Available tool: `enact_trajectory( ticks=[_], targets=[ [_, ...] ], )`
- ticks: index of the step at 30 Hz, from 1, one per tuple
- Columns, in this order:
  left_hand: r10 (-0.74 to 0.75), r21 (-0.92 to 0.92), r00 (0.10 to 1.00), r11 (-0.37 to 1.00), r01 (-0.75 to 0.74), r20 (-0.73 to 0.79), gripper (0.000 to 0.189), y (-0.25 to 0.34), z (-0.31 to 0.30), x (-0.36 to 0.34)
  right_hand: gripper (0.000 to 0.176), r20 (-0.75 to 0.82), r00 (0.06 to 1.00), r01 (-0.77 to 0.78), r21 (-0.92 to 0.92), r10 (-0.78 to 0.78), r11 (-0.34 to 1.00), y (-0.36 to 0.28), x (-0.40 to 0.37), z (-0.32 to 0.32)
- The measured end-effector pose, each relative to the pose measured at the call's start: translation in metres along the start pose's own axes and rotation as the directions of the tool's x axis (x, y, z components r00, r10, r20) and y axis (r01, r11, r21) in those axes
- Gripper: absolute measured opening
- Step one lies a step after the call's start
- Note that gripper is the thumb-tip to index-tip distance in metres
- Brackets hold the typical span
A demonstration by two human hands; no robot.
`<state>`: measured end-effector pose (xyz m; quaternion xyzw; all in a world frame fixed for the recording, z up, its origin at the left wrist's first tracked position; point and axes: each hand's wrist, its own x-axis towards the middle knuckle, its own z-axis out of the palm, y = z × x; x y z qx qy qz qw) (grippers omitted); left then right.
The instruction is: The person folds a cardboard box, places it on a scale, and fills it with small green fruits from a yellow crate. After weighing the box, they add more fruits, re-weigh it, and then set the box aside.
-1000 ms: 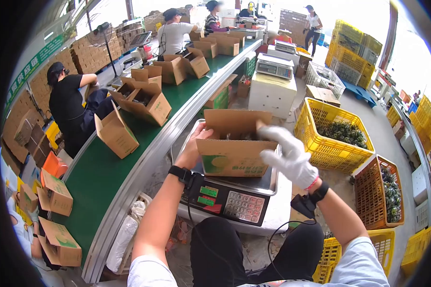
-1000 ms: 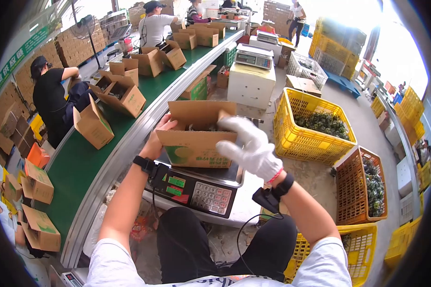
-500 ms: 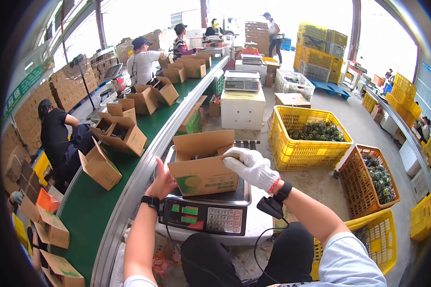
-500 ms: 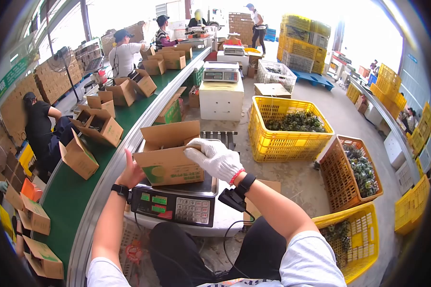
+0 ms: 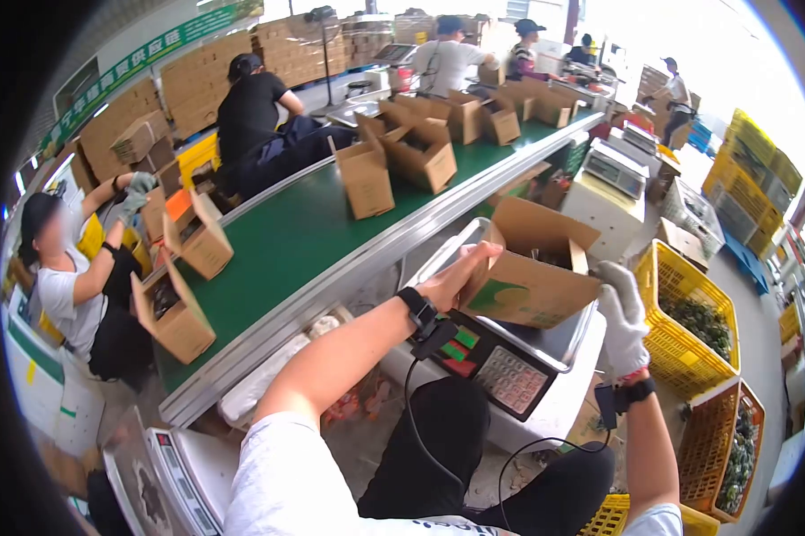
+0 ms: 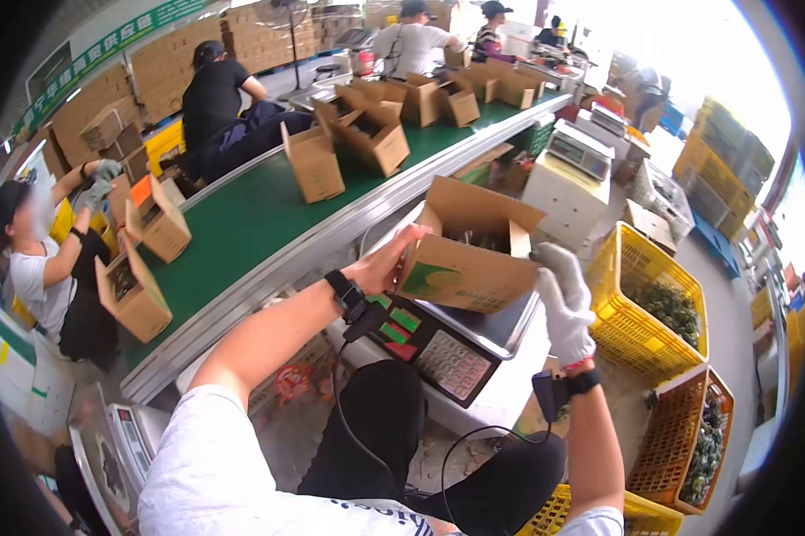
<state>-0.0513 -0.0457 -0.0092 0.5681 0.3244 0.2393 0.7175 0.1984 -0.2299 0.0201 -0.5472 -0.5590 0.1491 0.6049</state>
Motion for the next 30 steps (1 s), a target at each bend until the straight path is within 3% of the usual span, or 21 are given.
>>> enact_trajectory(
  ticks=[2,4,6,8,9,10,11,12,14,15,16,18,20,22,24,26,28,30],
  targets=[
    [-0.012,-0.349,1.000,0.937,0.019,0.022,0.085,-0.013,-0.028,-0.032,0.035,-0.034,0.999,-0.030,0.117,0.034,0.993,-0.013,-0.007,-0.006],
    [0.125,-0.577,0.992,0.811,-0.099,0.005,0.095,-0.034,-0.073,-0.057,0.034,0.003,0.998,-0.061,0.074,0.061,0.995,-0.003,-0.019,-0.031],
    [0.250,-0.680,0.951,0.667,-0.306,-0.183,0.094,-0.023,-0.100,-0.090,0.033,0.013,0.982,-0.185,-0.071,0.186,0.980,0.019,-0.042,-0.062],
    [0.256,-0.582,0.890,0.681,-0.443,-0.378,0.088,-0.020,-0.142,-0.091,0.029,-0.048,0.935,-0.354,-0.040,0.352,0.934,0.044,-0.067,-0.086],
    [0.112,-0.576,0.787,0.619,-0.533,-0.607,0.087,-0.013,-0.153,-0.075,0.028,-0.095,0.910,-0.404,0.004,0.403,0.915,0.059,-0.081,-0.098],
    [0.175,-0.382,0.657,0.693,-0.611,-0.733,0.089,-0.013,-0.170,-0.061,0.027,-0.143,0.879,-0.453,0.049,0.455,0.890,0.070,-0.096,-0.109],
    [0.090,-0.340,0.561,0.712,-0.614,-0.823,0.101,-0.007,-0.179,-0.045,0.027,-0.158,0.866,-0.473,0.049,0.475,0.879,0.073,-0.108,-0.117],
    [-0.085,-0.335,0.402,0.718,-0.610,-0.912,0.116,0.000,-0.192,-0.021,0.027,-0.190,0.836,-0.515,0.055,0.515,0.855,0.075,-0.116,-0.125],
    [-0.236,-0.327,0.226,0.680,-0.656,-0.945,0.125,0.016,-0.190,0.014,0.027,-0.270,0.777,-0.573,0.071,0.569,0.817,0.083,-0.136,-0.146],
    [-0.246,-0.385,0.306,0.718,-0.580,-0.920,0.128,0.016,-0.195,0.017,0.030,-0.251,0.749,-0.616,0.075,0.613,0.784,0.093,-0.147,-0.159],
    [-0.229,-0.363,0.292,0.720,-0.592,-0.929,0.128,0.012,-0.206,0.039,0.034,-0.242,0.712,-0.662,0.080,0.659,0.745,0.102,-0.161,-0.171],
    [-0.171,-0.335,0.364,0.825,-0.455,-0.915,0.113,0.008,-0.239,0.073,0.037,-0.227,0.587,-0.782,0.089,0.777,0.617,0.114,-0.185,-0.196],
    [-0.126,-0.287,0.468,0.912,-0.292,-0.875,0.108,0.004,-0.265,0.102,0.042,-0.274,0.503,-0.861,-0.070,0.820,0.504,0.132,-0.211,-0.220],
    [-0.093,-0.202,0.559,0.970,-0.136,-0.824,0.109,0.000,-0.293,0.121,0.050,-0.309,0.301,-0.952,-0.160,0.902,0.262,0.143,-0.229,-0.239],
    [-0.087,-0.108,0.626,0.994,0.005,-0.775,0.111,-0.001,-0.312,0.129,0.061,-0.412,0.373,-0.832,-0.545,0.832,0.104,0.159,-0.248,-0.251],
    [-0.076,-0.017,0.660,0.995,0.095,-0.747,0.113,-0.005,-0.314,0.129,0.076,-0.465,0.241,-0.855,-0.517,0.852,-0.040,0.190,-0.266,-0.260],
    [-0.048,0.045,0.660,0.991,0.124,-0.749,0.115,-0.006,-0.312,0.121,0.088,-0.432,0.261,-0.842,-0.539,0.863,-0.015,0.191,-0.265,-0.246],
    [0.042,0.075,0.617,0.997,0.027,-0.786,0.108,-0.006,-0.296,0.106,0.089,-0.389,0.292,-0.808,-0.589,0.874,0.007,0.188,-0.248,-0.224]
  ],
)
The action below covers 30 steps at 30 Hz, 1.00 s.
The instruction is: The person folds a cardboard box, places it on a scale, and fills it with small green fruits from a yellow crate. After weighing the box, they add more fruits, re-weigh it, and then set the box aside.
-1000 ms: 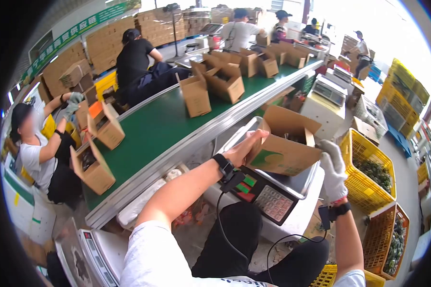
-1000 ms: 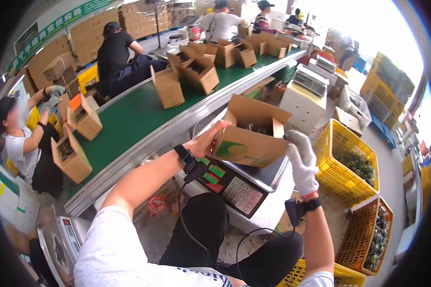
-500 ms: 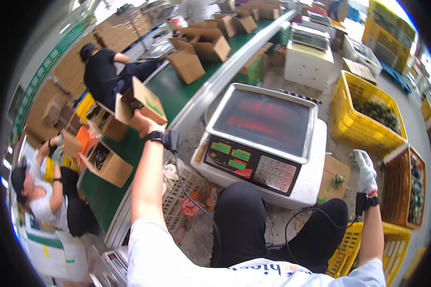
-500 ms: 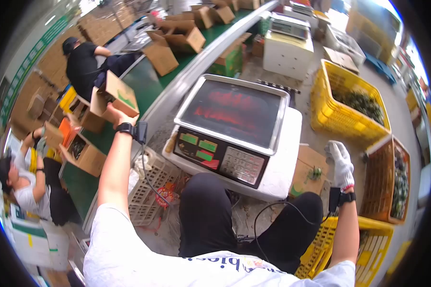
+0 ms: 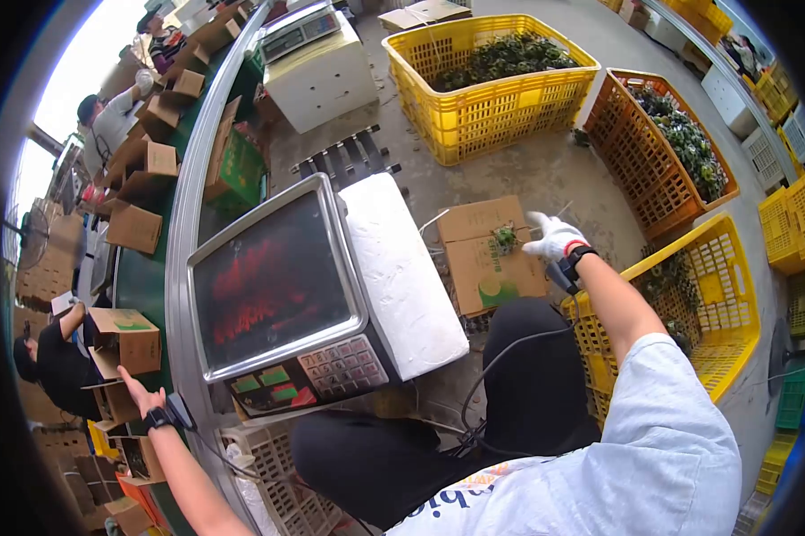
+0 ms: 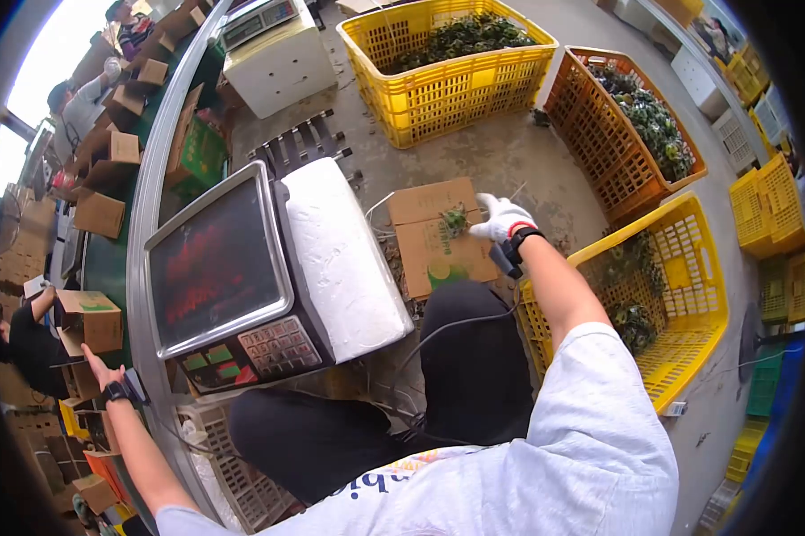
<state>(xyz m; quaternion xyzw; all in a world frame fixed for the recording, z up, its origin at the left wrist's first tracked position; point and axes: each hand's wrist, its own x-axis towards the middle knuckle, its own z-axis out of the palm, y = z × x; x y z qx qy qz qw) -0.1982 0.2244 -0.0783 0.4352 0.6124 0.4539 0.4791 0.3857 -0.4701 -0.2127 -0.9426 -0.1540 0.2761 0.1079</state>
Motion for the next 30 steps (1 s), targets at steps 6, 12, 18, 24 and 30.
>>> enact_trajectory(
  ticks=[6,12,18,24,30],
  targets=[
    [0.380,-0.153,0.838,0.925,-0.348,0.392,0.066,0.048,0.062,-0.229,0.053,0.121,0.930,0.367,-0.240,-0.348,0.898,-0.031,0.039,0.056],
    [0.178,-0.078,0.264,0.933,-0.351,0.948,0.061,0.047,0.171,-0.462,0.034,-0.035,0.958,0.283,-0.046,-0.284,0.958,-0.016,0.008,0.042],
    [-0.264,0.244,-0.127,0.958,-0.149,0.956,0.048,-0.015,0.229,-0.523,0.032,-0.208,0.965,-0.232,-0.381,0.162,0.895,0.067,-0.171,-0.111],
    [-0.319,0.300,-0.153,0.944,-0.135,0.935,0.044,-0.054,0.247,-0.534,0.039,-0.310,0.907,0.276,-0.068,-0.283,0.959,0.050,-0.147,-0.057],
    [-0.294,0.279,-0.103,0.950,-0.141,0.950,0.039,-0.072,0.247,-0.522,0.050,0.069,0.998,0.005,-0.132,0.005,0.991,0.011,-0.031,0.031]
  ],
)
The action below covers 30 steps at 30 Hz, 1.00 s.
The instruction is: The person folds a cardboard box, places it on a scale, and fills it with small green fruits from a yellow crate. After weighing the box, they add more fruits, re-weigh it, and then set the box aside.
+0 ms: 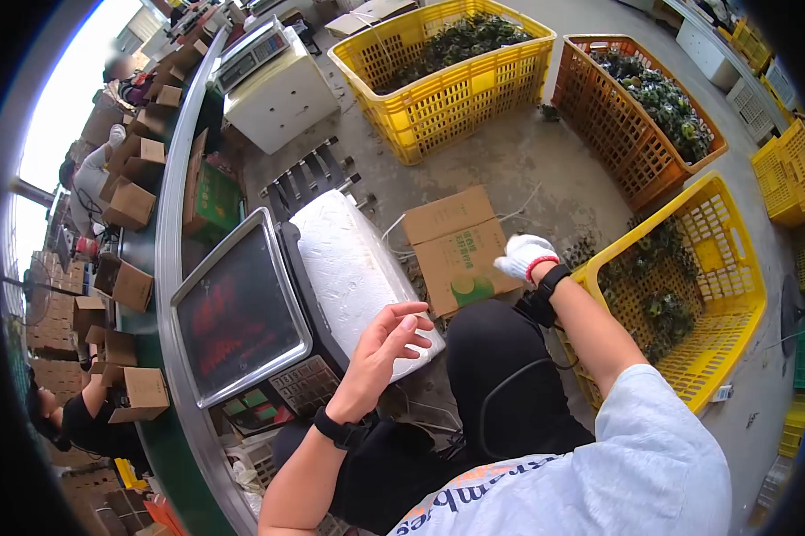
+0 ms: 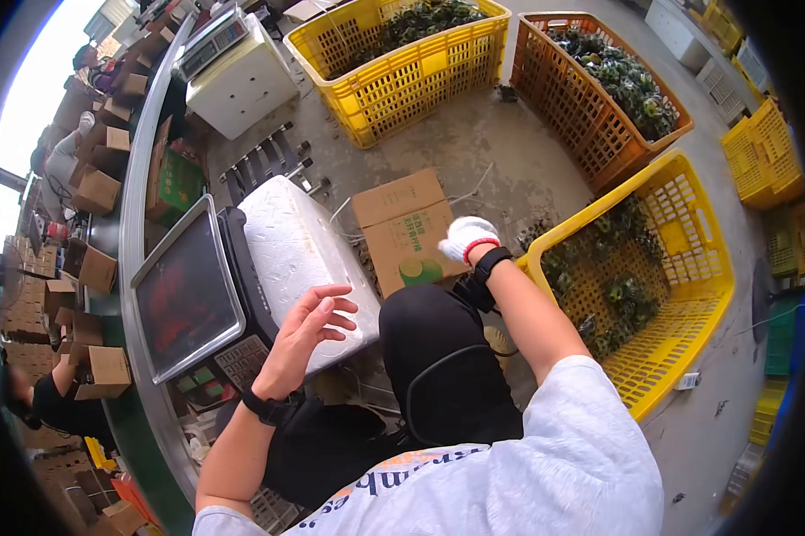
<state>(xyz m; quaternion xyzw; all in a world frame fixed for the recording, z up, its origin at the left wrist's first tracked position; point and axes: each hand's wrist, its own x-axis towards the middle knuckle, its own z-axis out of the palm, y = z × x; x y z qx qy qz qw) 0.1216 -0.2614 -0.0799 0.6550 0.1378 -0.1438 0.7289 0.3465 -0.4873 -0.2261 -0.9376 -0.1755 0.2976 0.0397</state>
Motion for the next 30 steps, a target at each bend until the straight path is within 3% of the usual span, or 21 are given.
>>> enact_trajectory(
  ticks=[4,6,8,10,12,14,16,17,18,20,22,24,27,30],
  targets=[
    [-0.024,0.000,1.000,1.000,0.024,0.007,0.038,0.002,-0.001,0.001,0.065,0.173,0.985,0.020,-0.012,-0.018,1.000,0.042,0.046,0.065],
    [-0.044,0.007,0.999,0.999,0.044,0.009,0.038,0.000,0.000,0.002,0.069,0.091,0.995,0.052,-0.016,-0.051,0.998,0.032,0.039,0.082],
    [-0.064,-0.001,0.998,0.998,0.064,0.018,0.039,-0.005,-0.001,0.006,0.087,-0.005,0.998,0.067,-0.152,-0.069,0.986,0.014,0.022,0.089],
    [-0.075,0.004,0.997,0.997,0.075,0.016,0.039,-0.006,-0.001,0.007,0.094,-0.117,0.989,-0.115,-0.221,0.091,0.969,-0.004,0.011,0.093],
    [-0.100,0.018,0.995,0.995,0.099,0.010,0.039,-0.007,-0.001,0.010,0.086,-0.129,0.984,0.110,-0.105,-0.123,0.988,-0.007,-0.003,0.079],
    [-0.093,0.047,0.996,0.995,0.093,0.000,0.038,-0.009,-0.002,0.013,0.077,-0.026,0.898,0.433,0.225,-0.439,0.873,-0.028,0.003,0.081],
    [-0.089,0.044,0.996,0.995,0.089,-0.021,0.038,-0.011,-0.001,0.015,0.073,0.014,0.947,0.295,0.371,-0.322,0.881,-0.043,-0.016,0.053],
    [-0.088,0.030,0.995,0.996,0.089,-0.038,0.038,-0.012,-0.002,0.016,0.074,-0.223,0.958,0.241,0.277,-0.182,0.930,-0.039,-0.003,0.063],
    [-0.091,0.018,0.994,0.996,0.092,-0.057,0.038,-0.012,-0.002,0.015,0.074,-0.469,0.883,0.164,0.228,-0.040,0.960,-0.029,0.008,0.075],
    [-0.062,0.006,0.995,0.998,0.063,-0.083,0.040,-0.013,0.000,0.013,0.083,-0.309,0.913,-0.147,0.360,0.267,0.921,-0.009,0.029,0.085],
    [-0.071,-0.016,0.992,0.997,0.069,-0.103,0.037,-0.014,-0.004,0.011,0.095,0.099,0.983,-0.181,0.335,0.157,0.924,0.005,0.035,0.081],
    [-0.059,-0.001,0.992,0.998,0.060,-0.112,0.038,-0.014,-0.009,0.013,0.103,-0.045,0.993,-0.090,0.258,0.105,0.962,0.000,0.032,0.092],
    [-0.067,-0.002,0.990,0.998,0.067,-0.128,0.039,-0.019,-0.013,0.015,0.101,-0.112,0.991,-0.040,0.218,0.066,0.975,-0.006,0.026,0.085],
    [-0.056,0.013,0.992,0.998,0.058,-0.115,0.039,-0.023,-0.015,0.022,0.088,-0.250,0.968,0.072,0.364,0.023,0.928,-0.005,0.015,0.064]
  ],
)
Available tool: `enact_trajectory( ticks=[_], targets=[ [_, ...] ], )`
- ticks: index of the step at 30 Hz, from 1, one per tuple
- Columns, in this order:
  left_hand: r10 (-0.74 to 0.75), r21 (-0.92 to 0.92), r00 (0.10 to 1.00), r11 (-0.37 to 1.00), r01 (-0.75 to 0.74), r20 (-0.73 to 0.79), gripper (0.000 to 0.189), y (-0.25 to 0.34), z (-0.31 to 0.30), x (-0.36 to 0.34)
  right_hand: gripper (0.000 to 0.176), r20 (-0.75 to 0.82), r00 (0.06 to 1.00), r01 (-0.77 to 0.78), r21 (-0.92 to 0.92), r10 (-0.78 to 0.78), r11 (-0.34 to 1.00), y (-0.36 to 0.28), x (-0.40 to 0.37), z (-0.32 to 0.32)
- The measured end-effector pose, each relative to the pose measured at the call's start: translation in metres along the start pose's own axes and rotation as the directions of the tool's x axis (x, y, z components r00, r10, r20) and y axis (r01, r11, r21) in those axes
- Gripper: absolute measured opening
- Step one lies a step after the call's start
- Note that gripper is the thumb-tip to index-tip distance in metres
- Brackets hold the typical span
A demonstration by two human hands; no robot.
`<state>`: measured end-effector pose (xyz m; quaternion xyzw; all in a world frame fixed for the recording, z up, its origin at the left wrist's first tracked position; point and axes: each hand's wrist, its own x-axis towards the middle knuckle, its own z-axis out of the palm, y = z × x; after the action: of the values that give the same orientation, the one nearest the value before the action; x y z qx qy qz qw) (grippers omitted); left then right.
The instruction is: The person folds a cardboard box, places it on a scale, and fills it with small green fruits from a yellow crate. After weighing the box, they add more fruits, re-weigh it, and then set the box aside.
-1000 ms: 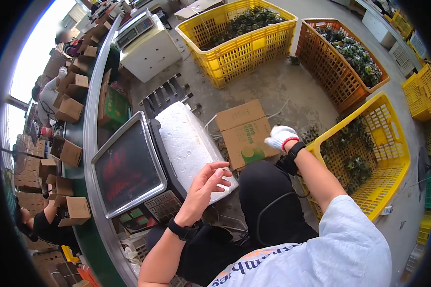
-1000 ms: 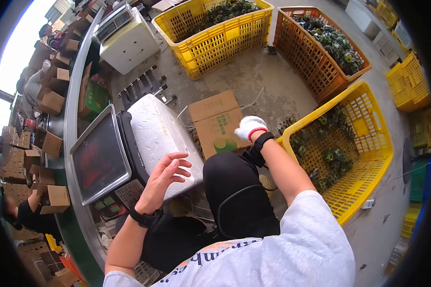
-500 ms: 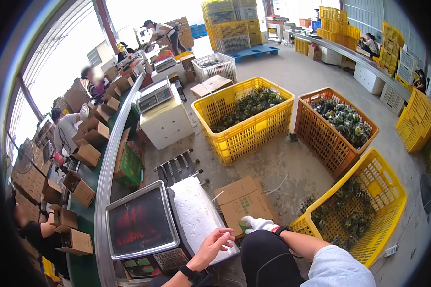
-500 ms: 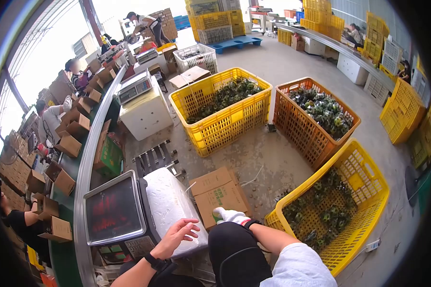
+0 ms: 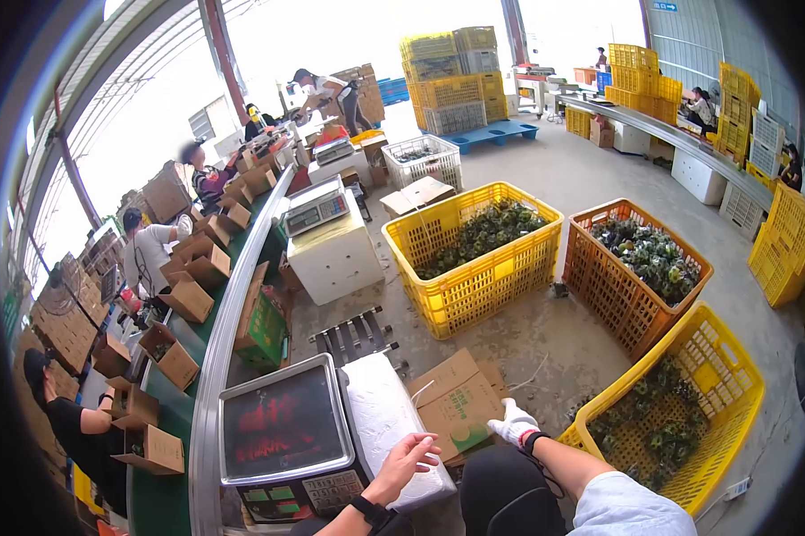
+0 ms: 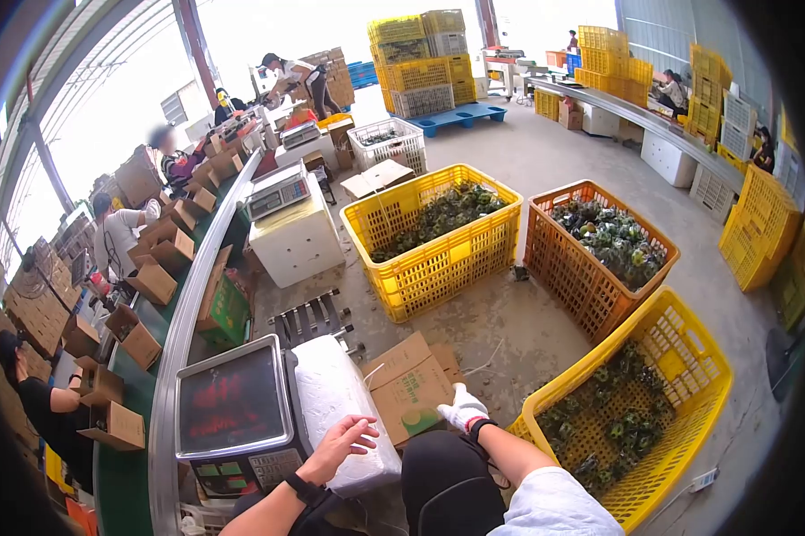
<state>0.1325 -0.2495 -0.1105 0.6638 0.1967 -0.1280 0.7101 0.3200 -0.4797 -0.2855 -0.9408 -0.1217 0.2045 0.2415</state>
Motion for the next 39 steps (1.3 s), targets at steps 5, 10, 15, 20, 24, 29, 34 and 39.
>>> enact_trajectory(
  ticks=[5,10,15,20,24,29,34,39],
  targets=[
    [0.126,0.074,0.989,0.990,-0.121,-0.074,0.041,0.001,-0.008,0.010,0.053,-0.226,0.944,0.297,0.263,-0.240,0.918,-0.019,-0.020,-0.053],
    [0.572,0.469,0.729,0.796,-0.383,-0.376,0.087,0.038,-0.001,0.008,0.032,-0.430,0.681,0.618,-0.096,-0.593,0.780,-0.070,-0.131,-0.215],
    [0.641,0.042,0.715,0.752,-0.658,-0.279,0.065,0.079,0.084,0.033,0.026,-0.426,0.754,0.530,-0.055,-0.500,0.846,-0.056,-0.247,-0.295],
    [0.628,-0.146,0.732,0.724,-0.674,-0.263,0.052,0.078,0.181,0.056,0.014,-0.443,0.897,0.193,0.424,0.017,0.885,0.013,-0.296,-0.290],
    [0.712,-0.009,0.692,0.696,-0.718,-0.122,0.059,0.091,0.200,0.044,0.030,-0.206,0.973,0.010,0.490,0.104,0.872,0.031,-0.304,-0.306],
    [0.700,0.083,0.712,0.714,-0.695,-0.058,0.071,0.090,0.192,0.037,0.036,-0.092,0.996,0.024,0.241,-0.001,0.970,0.018,-0.291,-0.339],
    [0.631,0.121,0.728,0.727,-0.675,0.267,0.085,0.091,0.187,0.015,0.032,-0.282,0.841,0.335,-0.400,-0.462,0.853,0.048,-0.266,-0.339],
    [0.522,-0.033,0.698,0.811,-0.584,0.490,0.097,0.083,0.197,0.010,0.035,-0.515,0.850,0.128,0.005,-0.108,0.992,0.037,-0.255,-0.325]
  ],
)
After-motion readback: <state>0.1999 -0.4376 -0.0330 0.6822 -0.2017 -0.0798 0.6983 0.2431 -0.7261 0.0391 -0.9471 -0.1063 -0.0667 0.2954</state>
